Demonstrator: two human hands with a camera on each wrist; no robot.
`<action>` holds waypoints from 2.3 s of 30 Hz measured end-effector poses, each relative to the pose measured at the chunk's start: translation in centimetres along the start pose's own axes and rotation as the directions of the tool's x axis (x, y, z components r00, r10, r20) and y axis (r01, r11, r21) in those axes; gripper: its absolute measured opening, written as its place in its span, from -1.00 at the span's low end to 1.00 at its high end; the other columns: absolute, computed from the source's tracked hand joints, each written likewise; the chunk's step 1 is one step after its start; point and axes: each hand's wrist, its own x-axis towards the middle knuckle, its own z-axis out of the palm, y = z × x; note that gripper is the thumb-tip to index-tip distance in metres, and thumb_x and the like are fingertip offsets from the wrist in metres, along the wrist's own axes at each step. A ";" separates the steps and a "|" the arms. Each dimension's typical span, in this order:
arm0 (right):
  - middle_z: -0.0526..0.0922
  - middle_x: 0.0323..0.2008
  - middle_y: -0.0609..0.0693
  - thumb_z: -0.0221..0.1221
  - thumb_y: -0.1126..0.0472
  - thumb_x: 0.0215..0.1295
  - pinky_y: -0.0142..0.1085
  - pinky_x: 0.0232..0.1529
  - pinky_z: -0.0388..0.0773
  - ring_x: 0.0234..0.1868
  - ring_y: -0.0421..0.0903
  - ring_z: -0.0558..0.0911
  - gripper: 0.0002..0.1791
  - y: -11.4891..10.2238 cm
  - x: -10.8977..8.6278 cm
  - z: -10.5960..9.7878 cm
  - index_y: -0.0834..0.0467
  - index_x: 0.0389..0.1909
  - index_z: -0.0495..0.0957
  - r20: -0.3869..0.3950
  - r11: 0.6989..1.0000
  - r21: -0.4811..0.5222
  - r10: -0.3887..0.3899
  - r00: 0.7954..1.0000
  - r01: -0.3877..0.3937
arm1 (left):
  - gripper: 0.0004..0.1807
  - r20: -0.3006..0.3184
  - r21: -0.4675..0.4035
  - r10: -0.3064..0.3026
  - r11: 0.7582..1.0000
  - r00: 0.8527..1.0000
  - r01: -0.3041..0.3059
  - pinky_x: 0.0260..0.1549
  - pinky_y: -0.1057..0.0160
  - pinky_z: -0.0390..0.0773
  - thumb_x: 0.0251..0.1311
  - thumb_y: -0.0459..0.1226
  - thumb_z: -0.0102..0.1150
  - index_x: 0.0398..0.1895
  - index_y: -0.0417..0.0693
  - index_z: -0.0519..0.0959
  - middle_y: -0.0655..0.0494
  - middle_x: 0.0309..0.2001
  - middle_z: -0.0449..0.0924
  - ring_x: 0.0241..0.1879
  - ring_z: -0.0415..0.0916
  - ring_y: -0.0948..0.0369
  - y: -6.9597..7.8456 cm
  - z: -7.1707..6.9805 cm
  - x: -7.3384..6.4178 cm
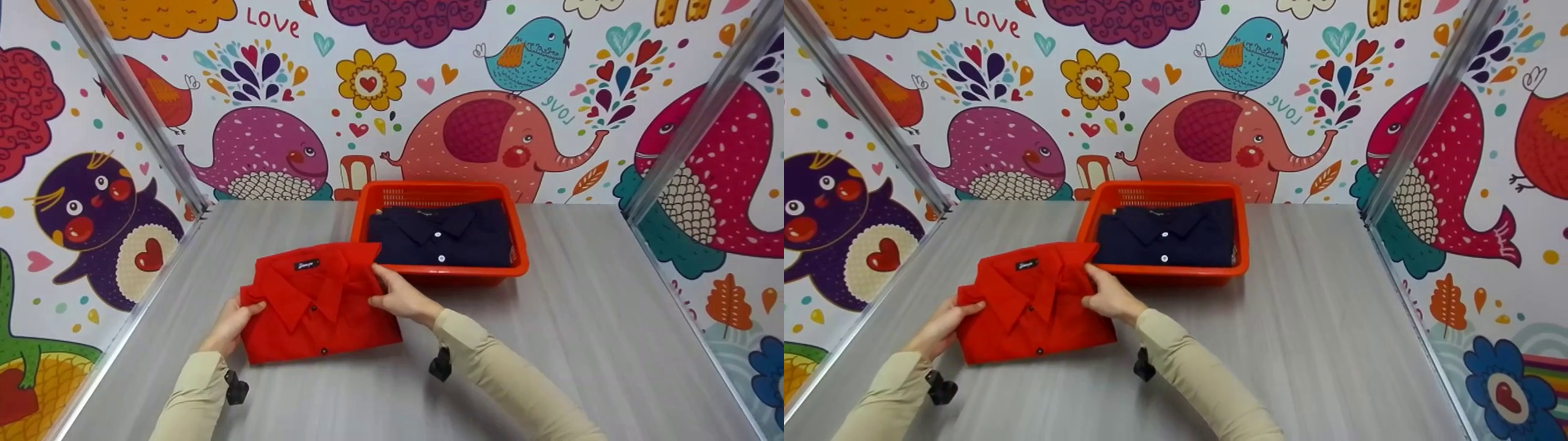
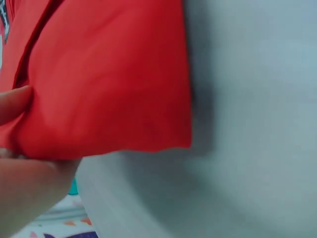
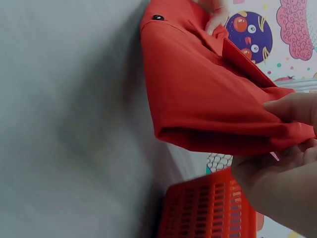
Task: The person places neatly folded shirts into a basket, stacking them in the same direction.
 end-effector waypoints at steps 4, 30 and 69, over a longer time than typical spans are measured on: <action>-0.01 0.46 0.25 0.08 0.52 0.19 -0.11 0.39 -0.03 0.45 0.07 0.00 -0.14 0.1 -0.4 -1.3 0.39 0.47 -0.12 -0.014 1.000 -0.009 -0.016 1.000 0.016 | -0.61 -0.008 0.002 0.026 1.000 1.000 -0.026 -0.09 0.24 0.38 0.30 -0.43 0.02 0.14 -0.45 0.29 0.13 -0.19 0.54 -0.23 0.44 0.31 0.9 1.1 0.2; -0.11 0.48 0.27 0.09 0.47 0.23 -0.07 0.41 -0.11 0.47 0.11 -0.09 -0.13 -1.2 -4.1 -11.8 0.38 0.48 -0.17 -0.225 0.984 -0.168 0.024 0.974 -0.063 | -0.63 0.074 -0.118 0.207 0.973 0.975 -0.198 -0.07 0.25 0.43 0.28 -0.47 0.04 0.14 -0.36 0.35 -0.02 -0.08 0.54 -0.15 0.50 0.21 7.6 9.4 3.0; 0.25 0.30 0.38 0.05 0.40 0.34 0.02 0.29 0.23 0.30 0.22 0.27 -0.27 -1.4 -6.2 -23.1 0.40 0.45 -0.06 -0.426 0.977 -0.099 0.129 0.895 -0.188 | -0.55 0.229 0.057 0.398 0.906 0.889 -0.420 0.13 0.08 0.37 0.24 -0.47 0.12 0.21 -0.34 0.41 -0.23 0.12 0.50 0.06 0.43 -0.02 18.6 17.7 7.6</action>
